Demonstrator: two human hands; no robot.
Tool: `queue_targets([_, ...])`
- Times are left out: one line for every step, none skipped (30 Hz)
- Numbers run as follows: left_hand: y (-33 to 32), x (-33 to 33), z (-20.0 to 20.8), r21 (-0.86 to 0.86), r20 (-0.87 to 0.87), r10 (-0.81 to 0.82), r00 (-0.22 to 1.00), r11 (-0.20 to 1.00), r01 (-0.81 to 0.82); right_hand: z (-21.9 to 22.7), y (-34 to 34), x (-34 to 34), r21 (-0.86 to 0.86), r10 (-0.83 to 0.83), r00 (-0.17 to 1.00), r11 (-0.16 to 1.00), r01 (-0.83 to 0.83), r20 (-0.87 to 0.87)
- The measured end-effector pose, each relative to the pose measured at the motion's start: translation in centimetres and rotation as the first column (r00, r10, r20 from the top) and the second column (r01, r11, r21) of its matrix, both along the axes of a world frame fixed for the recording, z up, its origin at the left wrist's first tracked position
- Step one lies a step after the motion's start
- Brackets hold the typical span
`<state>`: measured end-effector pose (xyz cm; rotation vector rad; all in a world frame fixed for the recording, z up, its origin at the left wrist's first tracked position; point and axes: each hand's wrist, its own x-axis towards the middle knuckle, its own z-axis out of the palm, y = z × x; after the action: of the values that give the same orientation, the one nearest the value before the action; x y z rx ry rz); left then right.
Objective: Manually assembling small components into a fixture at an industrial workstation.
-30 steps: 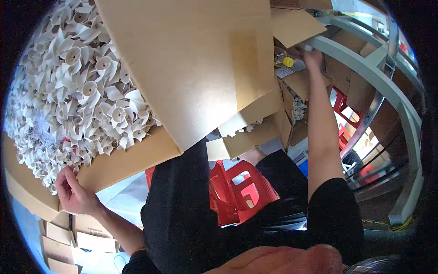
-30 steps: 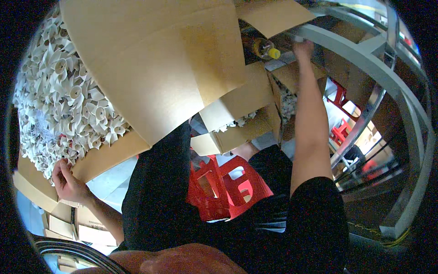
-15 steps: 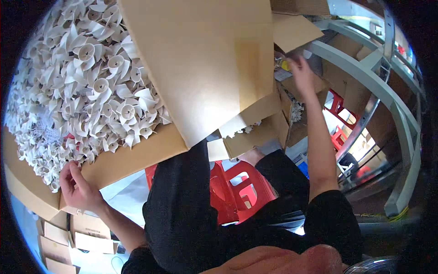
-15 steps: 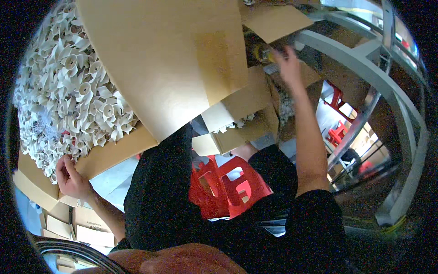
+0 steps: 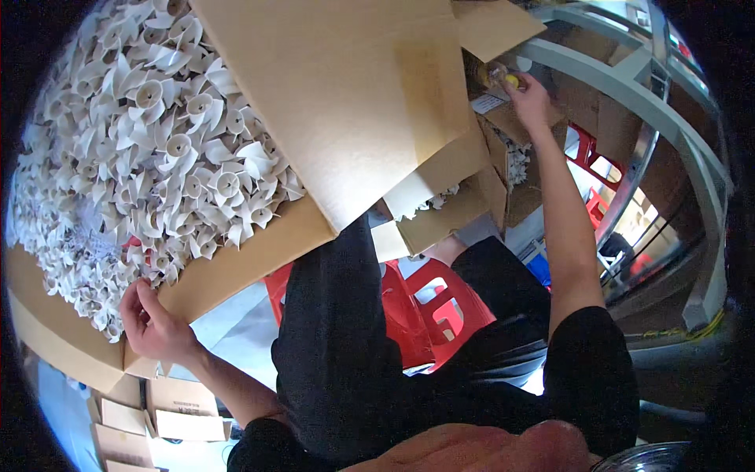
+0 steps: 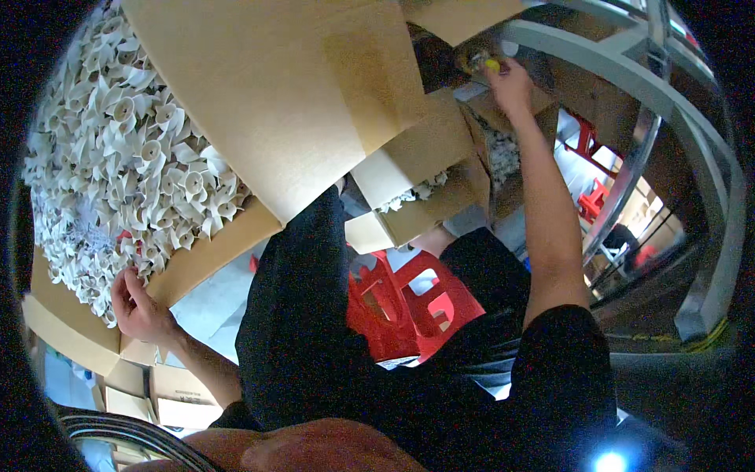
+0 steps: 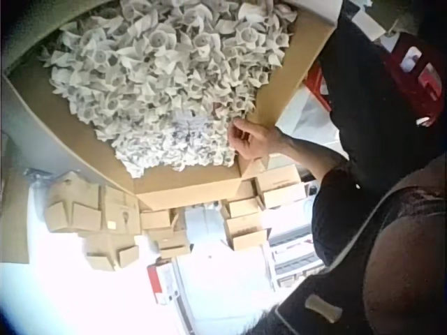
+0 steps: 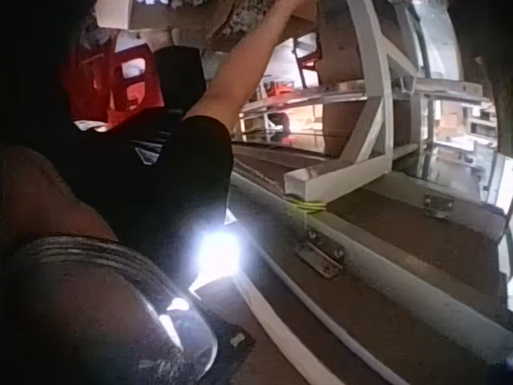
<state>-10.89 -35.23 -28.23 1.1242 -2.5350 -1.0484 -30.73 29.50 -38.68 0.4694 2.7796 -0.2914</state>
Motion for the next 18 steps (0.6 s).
queue_targets([0.1,0.0,-0.1,0.000,0.008,-0.002,1.000,1.000,0.002,-0.5,0.5,0.1,0.017,0.006,1.000,1.000,-0.006,-0.026])
queue_targets([0.3,-0.1,-0.2,0.001,0.015,-0.003,1.000,1.000,0.003,-0.7,1.2,0.0,0.035,0.015,0.999,0.999,-0.013,-0.052])
queue_targets([0.3,0.0,-0.3,-0.001,0.025,-0.002,1.000,1.000,0.002,-0.8,1.6,-0.1,0.046,0.014,0.999,0.999,-0.012,-0.052])
queue_targets([0.5,0.1,-0.4,0.012,0.024,-0.002,1.000,1.000,0.001,-0.7,2.0,-0.4,0.132,0.035,0.998,0.991,-0.026,-0.061])
queue_targets([0.9,0.1,-0.6,0.020,0.020,-0.011,1.000,1.000,0.011,-0.4,2.4,-0.7,0.220,0.058,0.996,0.975,-0.042,-0.069])
queue_targets([0.7,0.0,-0.2,0.001,0.021,-0.022,1.000,1.000,0.022,-1.0,1.7,-0.7,0.280,0.078,0.994,0.958,-0.055,-0.073])
queue_targets([0.4,0.0,-0.1,-0.017,0.022,-0.032,0.999,0.999,0.032,-1.1,0.6,-0.4,0.270,0.079,0.994,0.961,-0.057,-0.071])
queue_targets([0.2,0.0,0.1,-0.033,0.024,-0.025,0.999,0.999,0.025,-0.3,-1.2,-0.3,0.341,0.151,0.971,0.937,-0.080,-0.188])
queue_targets([0.1,0.0,-0.1,-0.013,-0.003,-0.020,1.000,1.000,0.020,0.8,-3.0,0.0,0.411,0.227,0.928,0.907,-0.090,-0.296])
queue_targets([-0.2,0.1,0.2,-0.016,-0.023,-0.016,1.000,1.000,0.015,3.1,-7.3,0.3,0.318,0.184,0.941,0.944,-0.089,-0.283])
queue_targets([-0.1,-0.3,0.6,-0.032,-0.027,-0.041,0.999,0.999,0.040,6.5,-12.7,0.7,0.219,0.144,0.953,0.972,-0.086,-0.265])
queue_targets([0.6,-0.9,0.8,-0.035,-0.039,-0.063,0.997,0.997,0.062,9.4,-16.9,1.3,-0.034,0.064,0.951,0.996,-0.078,-0.304])
queue_targets([1.2,-1.1,0.4,-0.031,-0.053,-0.058,0.997,0.998,0.057,11.5,-20.5,2.7,-0.293,-0.029,0.950,0.954,-0.066,-0.310])
queue_targets([1.8,-1.0,-0.1,-0.031,-0.064,-0.057,0.996,0.998,0.055,13.7,-23.4,4.2,-0.440,0.069,0.938,0.870,-0.223,-0.339])
queue_targets([1.3,-0.6,0.1,-0.053,-0.015,-0.049,0.999,0.997,0.048,15.8,-26.2,5.3,-0.458,0.302,0.832,0.723,-0.518,-0.464])
queue_targets([0.1,-0.1,0.8,-0.091,0.035,-0.038,0.999,0.995,0.041,18.1,-29.0,5.5,-0.505,0.404,0.739,0.547,-0.667,-0.539])
queue_targets([0.4,-0.1,0.4,-0.101,0.012,-0.047,0.999,0.994,0.048,21.7,-32.6,5.6,-0.716,0.277,0.823,0.406,-0.568,-0.496])
queue_targets([0.9,-0.3,0.3,-0.105,-0.011,-0.067,0.998,0.992,0.065,21.8,-35.3,4.9,-0.730,0.257,0.826,0.387,-0.564,-0.502])
